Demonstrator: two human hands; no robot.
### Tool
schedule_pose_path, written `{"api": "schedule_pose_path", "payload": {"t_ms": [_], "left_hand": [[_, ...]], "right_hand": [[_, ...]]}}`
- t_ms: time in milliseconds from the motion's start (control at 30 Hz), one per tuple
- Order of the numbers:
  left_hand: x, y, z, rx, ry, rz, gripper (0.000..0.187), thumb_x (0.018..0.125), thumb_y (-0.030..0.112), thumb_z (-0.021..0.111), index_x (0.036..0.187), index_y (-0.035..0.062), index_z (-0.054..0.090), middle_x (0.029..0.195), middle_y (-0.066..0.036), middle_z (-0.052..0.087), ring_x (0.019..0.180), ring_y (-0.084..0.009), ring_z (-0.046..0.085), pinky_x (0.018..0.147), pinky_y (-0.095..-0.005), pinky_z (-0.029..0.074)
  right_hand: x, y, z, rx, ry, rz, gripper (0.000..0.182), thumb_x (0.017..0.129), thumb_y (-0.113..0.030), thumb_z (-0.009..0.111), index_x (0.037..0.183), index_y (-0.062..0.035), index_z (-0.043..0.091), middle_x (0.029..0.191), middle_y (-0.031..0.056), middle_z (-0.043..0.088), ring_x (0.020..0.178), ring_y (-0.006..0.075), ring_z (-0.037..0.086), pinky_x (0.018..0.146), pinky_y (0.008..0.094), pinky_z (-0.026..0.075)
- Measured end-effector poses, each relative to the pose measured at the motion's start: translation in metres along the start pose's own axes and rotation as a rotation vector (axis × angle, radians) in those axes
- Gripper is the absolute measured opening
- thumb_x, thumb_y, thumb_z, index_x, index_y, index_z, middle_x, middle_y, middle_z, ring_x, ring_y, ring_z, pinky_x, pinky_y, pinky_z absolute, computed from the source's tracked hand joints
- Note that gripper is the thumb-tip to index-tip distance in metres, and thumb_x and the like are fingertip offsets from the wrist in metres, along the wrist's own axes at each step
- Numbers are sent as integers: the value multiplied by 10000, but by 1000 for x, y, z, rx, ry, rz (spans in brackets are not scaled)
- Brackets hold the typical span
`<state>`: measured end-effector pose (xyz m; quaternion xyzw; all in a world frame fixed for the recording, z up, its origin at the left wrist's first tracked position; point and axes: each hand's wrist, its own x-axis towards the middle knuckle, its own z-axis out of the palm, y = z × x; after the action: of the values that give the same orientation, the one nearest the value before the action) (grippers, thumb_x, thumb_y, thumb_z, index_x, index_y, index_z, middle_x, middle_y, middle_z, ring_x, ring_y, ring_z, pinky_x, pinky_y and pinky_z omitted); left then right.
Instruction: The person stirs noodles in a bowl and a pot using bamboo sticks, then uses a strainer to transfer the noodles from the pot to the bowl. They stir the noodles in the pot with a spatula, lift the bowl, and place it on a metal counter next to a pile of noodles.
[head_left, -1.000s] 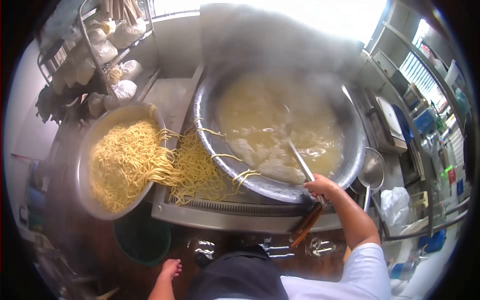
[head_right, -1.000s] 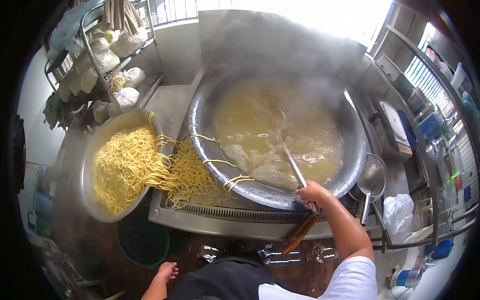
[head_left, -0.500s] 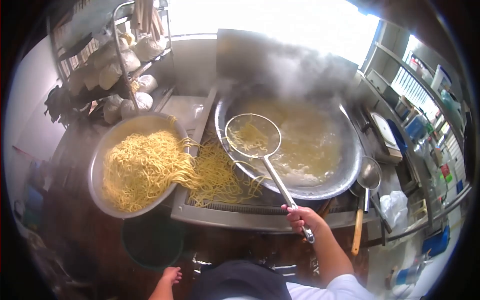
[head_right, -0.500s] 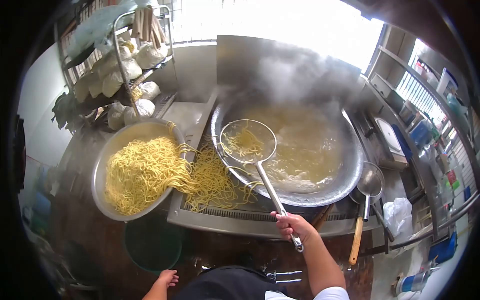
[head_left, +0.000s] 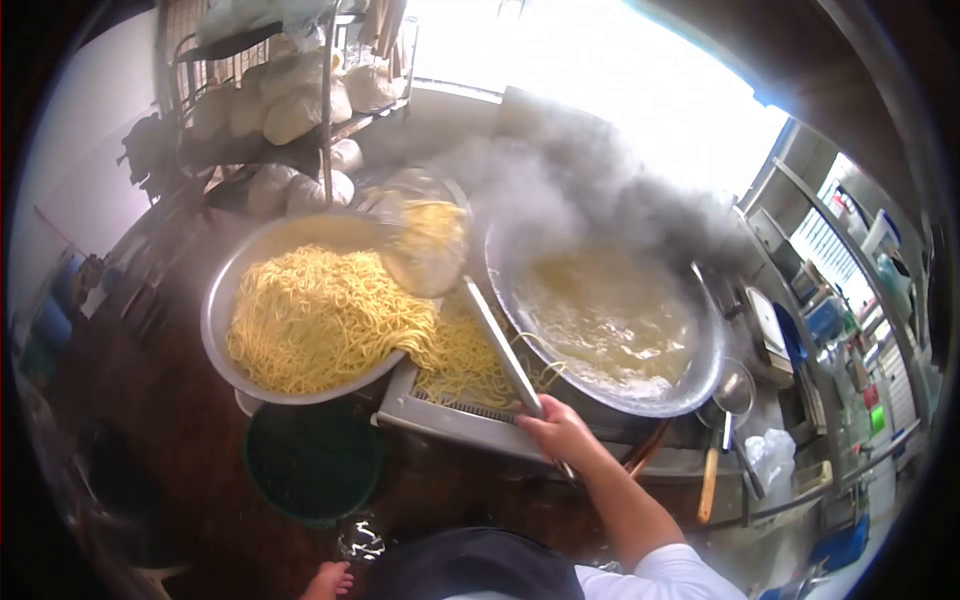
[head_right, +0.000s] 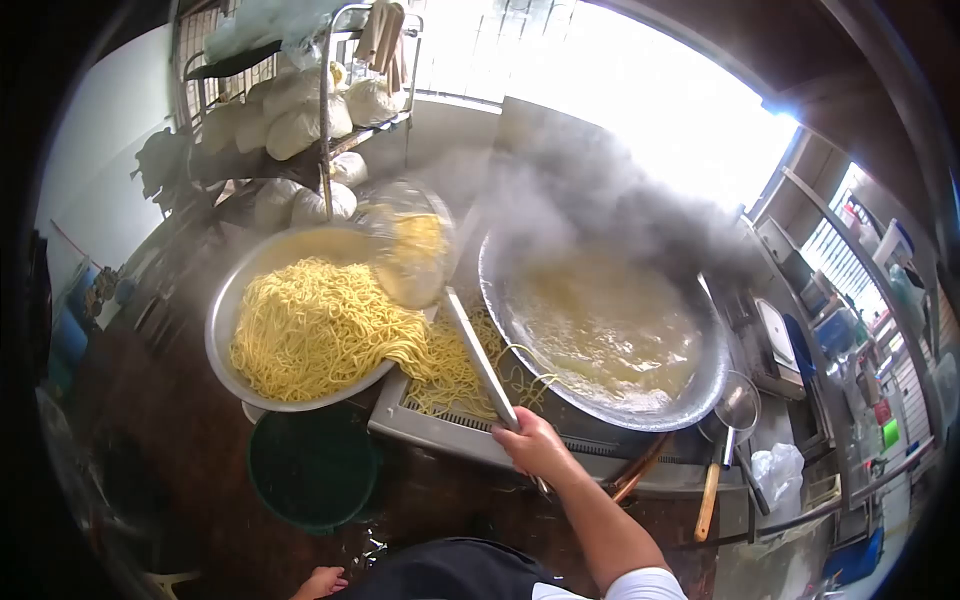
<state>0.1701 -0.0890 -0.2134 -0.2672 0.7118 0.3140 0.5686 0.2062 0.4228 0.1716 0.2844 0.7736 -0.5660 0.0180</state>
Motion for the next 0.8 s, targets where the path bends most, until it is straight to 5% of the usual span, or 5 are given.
{"api": "schedule_pose_path", "payload": {"t_ms": [133, 267, 433, 600, 800], "left_hand": [[15, 11, -2, 8, 30, 28, 375, 895, 334, 580, 1158, 67, 570, 988, -108, 669, 776, -237, 661, 639, -410, 551], [-44, 95, 26, -51, 46, 278, 221, 885, 288, 602, 925, 71, 617, 728, -43, 606, 560, -113, 537, 463, -284, 435], [-143, 234, 108, 5, -318, 687, 361, 906, 342, 597, 1160, 86, 599, 947, -17, 638, 778, -108, 608, 631, -247, 489], [-202, 387, 185, -245, -396, 1012, 403, 931, 418, 534, 1195, 115, 568, 933, 0, 597, 752, -109, 594, 616, -256, 483], [-194, 515, 253, -272, -171, 1058, 641, 843, 620, 545, 1267, 140, 529, 1129, -13, 554, 918, -138, 528, 738, -303, 429]], "right_hand": [[19, 8, 6, -667, 423, -254, 316, 883, -326, 572, 1119, -128, 503, 919, 208, 657, 887, 425, 614, 764, 516, 479], [15, 45, -46, -765, 658, -227, 309, 895, -350, 565, 1117, -144, 507, 841, 190, 650, 831, 399, 632, 708, 510, 490], [-18, 109, -130, -558, 817, -82, 330, 863, -331, 604, 1093, -95, 588, 890, 206, 658, 845, 426, 615, 719, 476, 484], [-38, 192, -237, -339, 923, -109, 252, 832, -184, 646, 988, 9, 602, 806, 176, 657, 717, 281, 632, 698, 380, 483], [-52, 209, -369, -637, 1064, 246, 469, 846, -212, 627, 1198, 77, 513, 1140, 292, 598, 1110, 388, 575, 936, 417, 442]]}}
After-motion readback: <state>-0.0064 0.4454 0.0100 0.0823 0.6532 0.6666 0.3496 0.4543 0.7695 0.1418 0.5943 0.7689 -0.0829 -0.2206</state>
